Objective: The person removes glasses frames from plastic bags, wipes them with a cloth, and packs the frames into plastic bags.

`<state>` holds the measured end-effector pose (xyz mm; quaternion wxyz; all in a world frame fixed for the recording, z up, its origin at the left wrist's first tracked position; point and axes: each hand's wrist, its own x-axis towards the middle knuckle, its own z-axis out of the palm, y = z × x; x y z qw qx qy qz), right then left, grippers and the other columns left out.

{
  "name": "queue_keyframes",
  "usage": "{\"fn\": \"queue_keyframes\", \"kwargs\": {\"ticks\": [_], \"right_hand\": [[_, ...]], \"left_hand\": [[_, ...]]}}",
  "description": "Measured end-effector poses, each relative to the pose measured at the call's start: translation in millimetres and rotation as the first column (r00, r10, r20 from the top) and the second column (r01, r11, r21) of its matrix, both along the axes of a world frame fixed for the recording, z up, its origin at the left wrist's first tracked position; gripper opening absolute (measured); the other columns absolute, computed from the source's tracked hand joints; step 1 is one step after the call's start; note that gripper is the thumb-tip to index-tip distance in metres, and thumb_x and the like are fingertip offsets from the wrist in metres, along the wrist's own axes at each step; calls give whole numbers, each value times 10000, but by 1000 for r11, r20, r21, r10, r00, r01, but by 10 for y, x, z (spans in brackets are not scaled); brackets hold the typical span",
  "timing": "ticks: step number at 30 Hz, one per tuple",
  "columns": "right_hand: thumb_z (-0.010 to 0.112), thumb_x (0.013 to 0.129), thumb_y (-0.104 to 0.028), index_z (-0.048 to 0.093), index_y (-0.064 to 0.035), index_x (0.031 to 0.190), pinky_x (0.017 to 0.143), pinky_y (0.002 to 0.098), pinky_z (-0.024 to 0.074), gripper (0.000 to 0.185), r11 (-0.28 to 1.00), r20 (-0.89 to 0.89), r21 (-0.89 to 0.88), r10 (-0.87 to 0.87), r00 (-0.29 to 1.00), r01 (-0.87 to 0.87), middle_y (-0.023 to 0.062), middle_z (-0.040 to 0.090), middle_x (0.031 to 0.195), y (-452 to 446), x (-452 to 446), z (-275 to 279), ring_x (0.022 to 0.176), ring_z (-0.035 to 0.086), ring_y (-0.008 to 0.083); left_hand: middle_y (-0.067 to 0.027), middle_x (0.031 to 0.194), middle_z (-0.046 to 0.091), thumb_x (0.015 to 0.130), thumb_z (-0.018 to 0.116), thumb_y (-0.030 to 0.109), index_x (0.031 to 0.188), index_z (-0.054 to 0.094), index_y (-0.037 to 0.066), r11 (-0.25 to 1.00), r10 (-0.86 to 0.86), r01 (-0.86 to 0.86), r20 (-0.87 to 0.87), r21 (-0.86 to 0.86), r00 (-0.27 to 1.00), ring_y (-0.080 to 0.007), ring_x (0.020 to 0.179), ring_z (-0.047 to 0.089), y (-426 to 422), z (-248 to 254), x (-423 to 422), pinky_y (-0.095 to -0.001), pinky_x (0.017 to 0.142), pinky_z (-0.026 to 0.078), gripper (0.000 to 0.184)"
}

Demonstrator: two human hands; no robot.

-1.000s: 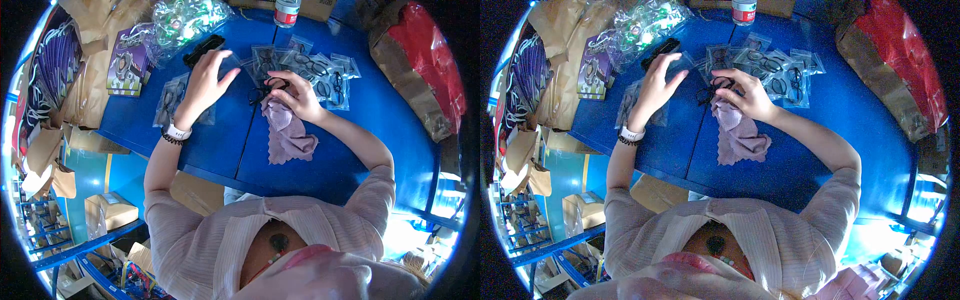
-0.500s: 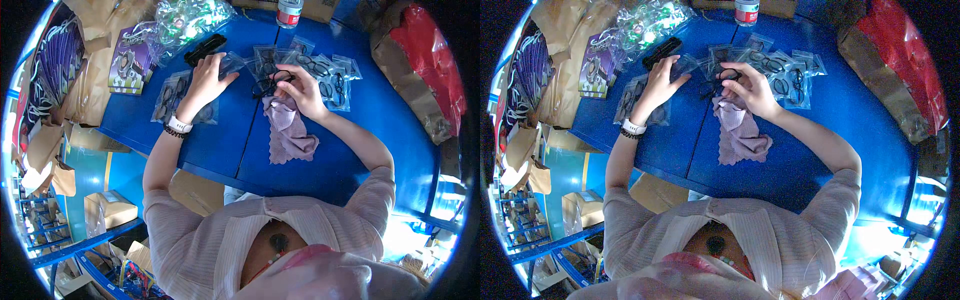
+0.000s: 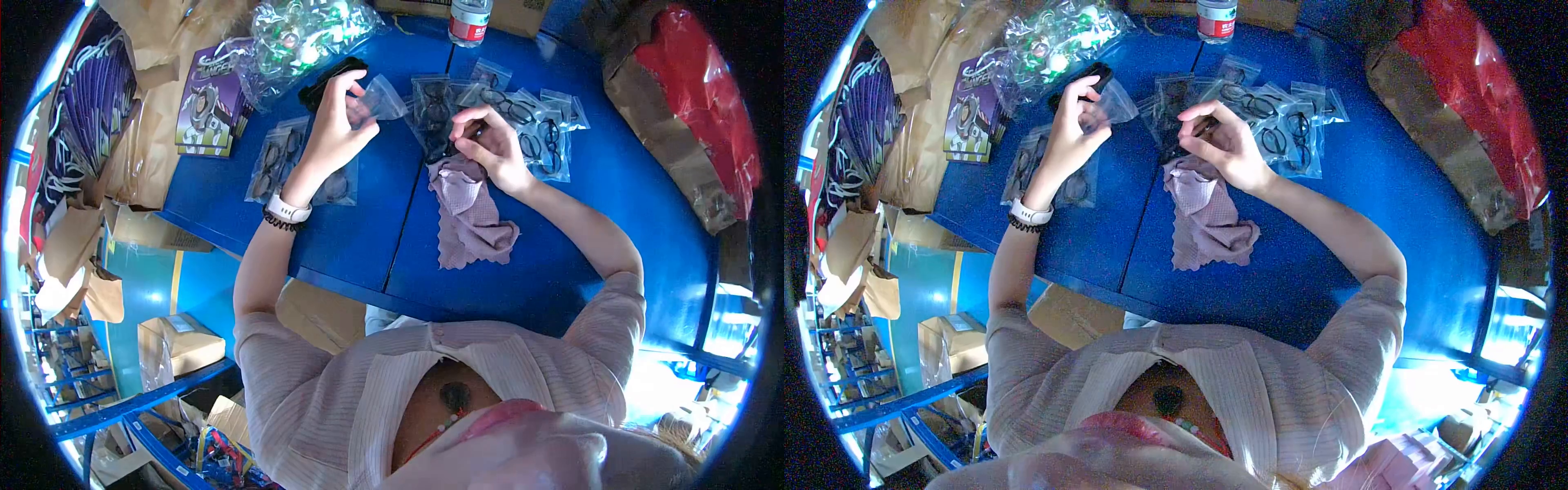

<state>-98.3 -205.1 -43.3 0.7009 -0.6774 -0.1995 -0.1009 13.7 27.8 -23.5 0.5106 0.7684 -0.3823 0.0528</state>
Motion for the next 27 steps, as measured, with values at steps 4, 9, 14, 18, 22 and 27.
{"fn": "queue_keyframes", "kwargs": {"ticks": [4,9,14,18,22,27], "right_hand": [[496,832,87,449,-58,1202,711,213,423,400,1000,-4,6,1,1000,-1,89,550,1005,11,-30,31,803,499,108],[452,817,116,417,-65,1229,705,215,420,452,998,0,63,-22,1000,22,96,528,1050,38,-30,60,785,476,101],[441,813,127,383,-77,1256,705,212,429,491,994,-10,95,-47,999,48,106,520,1078,50,-26,57,775,480,102],[457,814,128,363,-86,1270,705,212,442,512,994,-11,87,-62,998,62,118,520,1090,56,-23,60,770,494,106],[490,817,127,355,-94,1276,703,215,459,527,995,-4,66,-69,998,69,133,525,1104,65,-7,67,766,512,109],[552,813,124,369,-90,1270,694,204,471,537,994,48,110,-24,999,18,153,545,1131,50,51,30,772,534,103]], "left_hand": [[-62,1013,471,687,717,53,1242,440,86,996,-73,66,-128,-54,989,-93,731,438,-17,82,-130,-207,652,353,622],[-43,1007,461,687,740,80,1228,464,86,985,-170,173,-172,3,970,-75,679,364,-22,78,-141,-194,628,315,608],[-19,970,473,701,762,157,1205,495,87,963,-247,261,-175,61,953,-74,672,330,-9,105,-153,-200,618,298,575],[-3,951,485,713,767,225,1197,508,88,945,-284,310,-206,105,936,-76,685,330,7,192,-190,-207,622,295,566],[9,946,499,724,759,287,1211,503,88,905,-308,373,-292,202,905,-82,703,341,23,247,-204,-216,631,298,585],[-47,1058,544,704,757,448,1212,507,99,894,-321,378,-244,242,915,-126,702,392,31,183,-159,-252,639,362,665]]}}
